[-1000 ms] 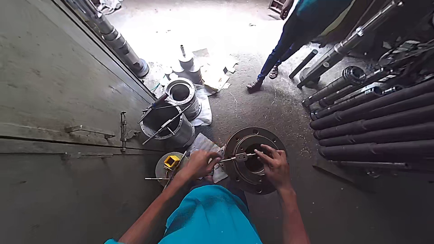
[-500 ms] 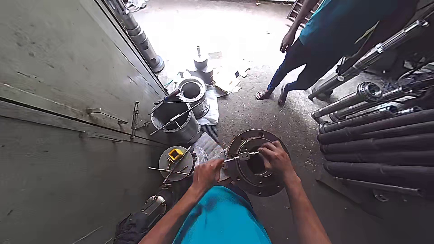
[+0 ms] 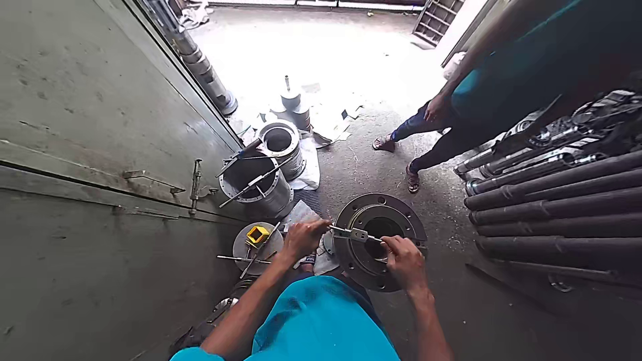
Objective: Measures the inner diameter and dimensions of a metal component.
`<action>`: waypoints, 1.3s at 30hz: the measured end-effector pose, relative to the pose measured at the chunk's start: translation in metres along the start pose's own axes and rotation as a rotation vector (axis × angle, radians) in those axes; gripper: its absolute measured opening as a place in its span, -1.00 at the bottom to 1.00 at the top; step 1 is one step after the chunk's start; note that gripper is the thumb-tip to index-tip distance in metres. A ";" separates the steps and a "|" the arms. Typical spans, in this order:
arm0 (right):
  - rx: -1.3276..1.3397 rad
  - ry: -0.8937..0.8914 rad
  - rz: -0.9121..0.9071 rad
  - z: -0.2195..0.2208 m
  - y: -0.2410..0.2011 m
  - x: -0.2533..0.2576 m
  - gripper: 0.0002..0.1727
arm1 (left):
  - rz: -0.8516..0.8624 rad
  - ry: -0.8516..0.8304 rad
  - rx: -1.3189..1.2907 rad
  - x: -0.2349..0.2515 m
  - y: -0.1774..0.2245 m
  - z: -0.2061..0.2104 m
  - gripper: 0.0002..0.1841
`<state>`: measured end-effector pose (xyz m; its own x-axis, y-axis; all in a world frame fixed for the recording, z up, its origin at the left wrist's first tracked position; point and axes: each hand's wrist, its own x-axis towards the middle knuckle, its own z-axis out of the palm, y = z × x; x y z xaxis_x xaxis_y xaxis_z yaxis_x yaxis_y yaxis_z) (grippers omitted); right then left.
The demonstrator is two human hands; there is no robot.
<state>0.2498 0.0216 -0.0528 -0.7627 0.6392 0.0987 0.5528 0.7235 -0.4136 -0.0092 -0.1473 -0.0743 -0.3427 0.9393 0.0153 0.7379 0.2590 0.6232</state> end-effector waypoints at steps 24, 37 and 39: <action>-0.189 0.195 0.190 0.027 -0.062 -0.037 -0.62 | 0.302 -0.162 0.102 0.068 -0.020 -0.021 -0.71; 0.185 0.101 0.483 -0.005 -0.020 0.033 -0.72 | 0.141 -0.245 0.028 -0.016 0.014 -0.019 -0.70; 0.208 -0.021 0.515 -0.009 -0.031 0.055 -0.71 | 0.088 -0.366 0.041 -0.021 0.030 -0.021 -0.64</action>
<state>0.1940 0.0368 -0.0263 -0.4188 0.8899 -0.1810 0.7798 0.2503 -0.5739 0.0076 -0.1640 -0.0394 -0.0525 0.9746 -0.2176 0.7805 0.1760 0.5999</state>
